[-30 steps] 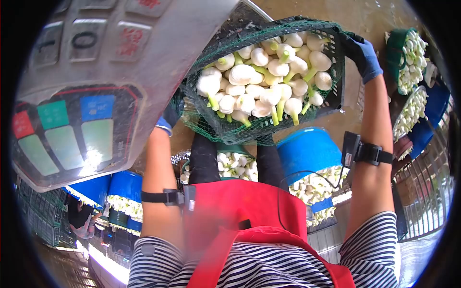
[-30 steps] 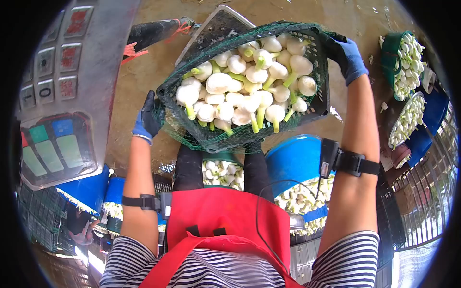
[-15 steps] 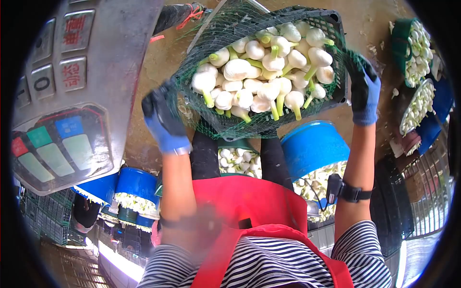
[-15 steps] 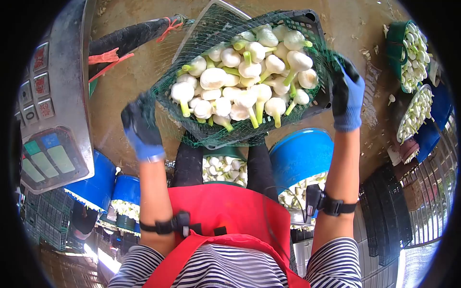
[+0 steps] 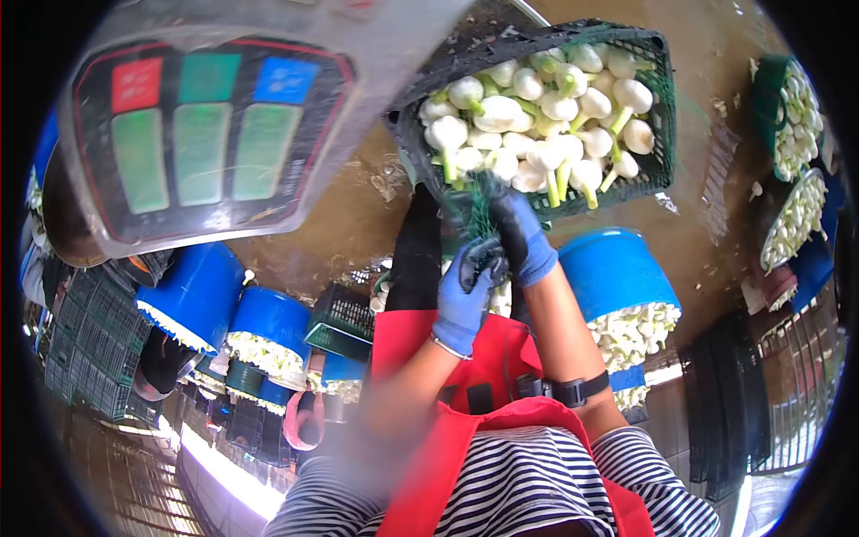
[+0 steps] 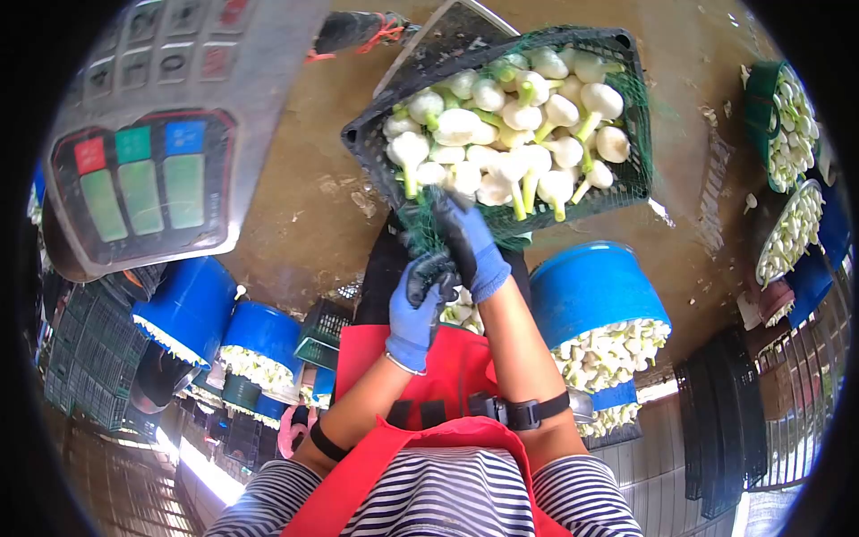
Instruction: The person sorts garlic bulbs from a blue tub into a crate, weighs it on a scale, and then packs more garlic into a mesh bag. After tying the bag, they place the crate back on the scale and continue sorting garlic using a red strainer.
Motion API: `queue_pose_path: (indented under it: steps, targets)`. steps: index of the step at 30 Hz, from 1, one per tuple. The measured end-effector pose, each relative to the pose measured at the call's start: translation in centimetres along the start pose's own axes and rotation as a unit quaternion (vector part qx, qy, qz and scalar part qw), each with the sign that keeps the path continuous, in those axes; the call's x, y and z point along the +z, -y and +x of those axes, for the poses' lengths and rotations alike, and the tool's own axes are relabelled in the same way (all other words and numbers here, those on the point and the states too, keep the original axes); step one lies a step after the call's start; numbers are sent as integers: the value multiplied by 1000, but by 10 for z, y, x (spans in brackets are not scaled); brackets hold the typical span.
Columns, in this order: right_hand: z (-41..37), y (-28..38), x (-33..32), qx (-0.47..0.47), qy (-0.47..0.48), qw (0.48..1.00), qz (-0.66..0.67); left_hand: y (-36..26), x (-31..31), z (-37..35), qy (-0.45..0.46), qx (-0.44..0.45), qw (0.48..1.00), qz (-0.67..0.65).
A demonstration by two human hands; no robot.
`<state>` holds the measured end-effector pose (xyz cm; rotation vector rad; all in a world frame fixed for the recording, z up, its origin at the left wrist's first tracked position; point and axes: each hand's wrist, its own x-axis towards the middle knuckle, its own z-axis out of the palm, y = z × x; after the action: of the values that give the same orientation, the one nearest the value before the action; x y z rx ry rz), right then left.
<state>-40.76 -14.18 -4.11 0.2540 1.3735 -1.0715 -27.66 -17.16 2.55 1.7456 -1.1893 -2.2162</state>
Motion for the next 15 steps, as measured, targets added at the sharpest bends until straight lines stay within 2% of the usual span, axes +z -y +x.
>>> queue_pose_path:
  steps: [1, 3, 4, 5, 6, 7, 9, 10, 11, 13, 15]
  targets:
    - [1, 22, 10, -73, -69, 994, -42, 10, -17, 2, -8, 3, 999, 39]
    - [-17, 32, 11, -54, -170, 984, 10, -30, -38, 14, -27, -113, 986, -116]
    - [-36, 33, 8, -45, -171, 984, -26, -24, -48, 21, -69, -187, 967, -160]
    - [-52, 27, 10, -76, -128, 989, 3, -14, -47, 27, -67, -191, 965, -166]
    - [-74, 21, 18, -80, -121, 971, -191, -4, -42, 34, 83, -307, 893, -319]
    - [-93, 22, 33, -83, -109, 915, -378, 3, -33, 42, 230, -398, 765, -451]
    - [-119, 12, 55, -139, -49, 903, -403, 10, 1, 55, 186, -312, 823, -437]
    - [-126, 1, 53, -127, -74, 948, -281, 9, 4, 66, 178, -329, 788, -489]
    - [-135, 11, 49, -4, -130, 989, -75, 8, 3, 72, 167, -345, 751, -539]
    - [-136, -20, 2, 2, -234, 972, 30, 4, -15, 65, 199, -261, 810, -486]
    - [-125, -26, -23, 129, -303, 944, 14, 4, -35, 49, 237, -334, 797, -444]
